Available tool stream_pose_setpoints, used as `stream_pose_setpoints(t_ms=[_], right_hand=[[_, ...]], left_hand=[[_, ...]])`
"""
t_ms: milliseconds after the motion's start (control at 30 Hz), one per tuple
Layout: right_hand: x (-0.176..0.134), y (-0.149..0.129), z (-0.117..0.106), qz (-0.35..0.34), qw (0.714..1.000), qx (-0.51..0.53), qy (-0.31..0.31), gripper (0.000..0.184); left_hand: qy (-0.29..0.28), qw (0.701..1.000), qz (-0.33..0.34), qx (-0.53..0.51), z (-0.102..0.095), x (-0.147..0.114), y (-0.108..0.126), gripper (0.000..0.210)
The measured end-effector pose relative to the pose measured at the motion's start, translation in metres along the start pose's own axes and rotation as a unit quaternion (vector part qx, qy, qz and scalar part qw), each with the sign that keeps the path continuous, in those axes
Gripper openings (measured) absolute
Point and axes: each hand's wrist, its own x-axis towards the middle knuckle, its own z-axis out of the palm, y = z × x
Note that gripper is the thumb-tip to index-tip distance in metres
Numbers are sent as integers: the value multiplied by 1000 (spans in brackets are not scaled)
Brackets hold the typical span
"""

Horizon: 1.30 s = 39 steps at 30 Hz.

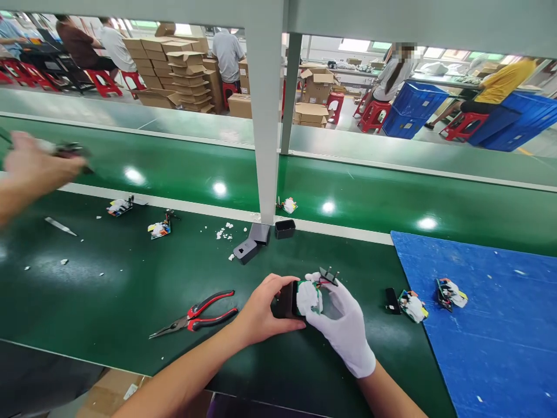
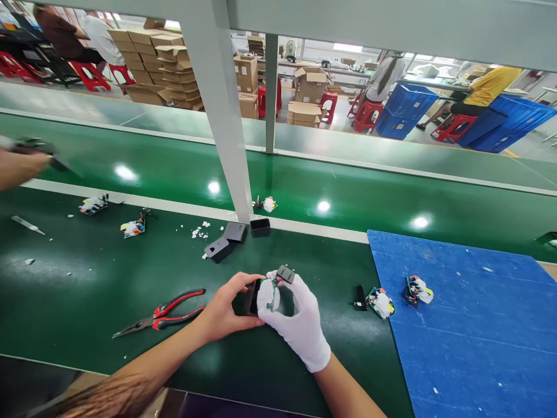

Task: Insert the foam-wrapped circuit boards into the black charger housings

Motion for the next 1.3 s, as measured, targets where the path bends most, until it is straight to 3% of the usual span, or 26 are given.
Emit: stream_pose_setpoints(t_ms=[167, 433, 767, 1300], right_hand=[[-4, -9, -7, -8, 1000, 21, -5, 46], [-7, -13, -5, -85, 994, -62, -30, 48], [-9, -14, -8, -121, 984, -129, -35, 45], [-7, -12, -5, -179, 971, -154, -47, 55]], left_hand=[[-28, 999, -7, -32, -2, -1, 1, 63], [-18, 998, 52, -44, 0, -2, 5, 62], [-21, 996, 81, -36, -2, -3, 7, 60], [-22, 993, 117, -27, -1, -1, 3, 60]])
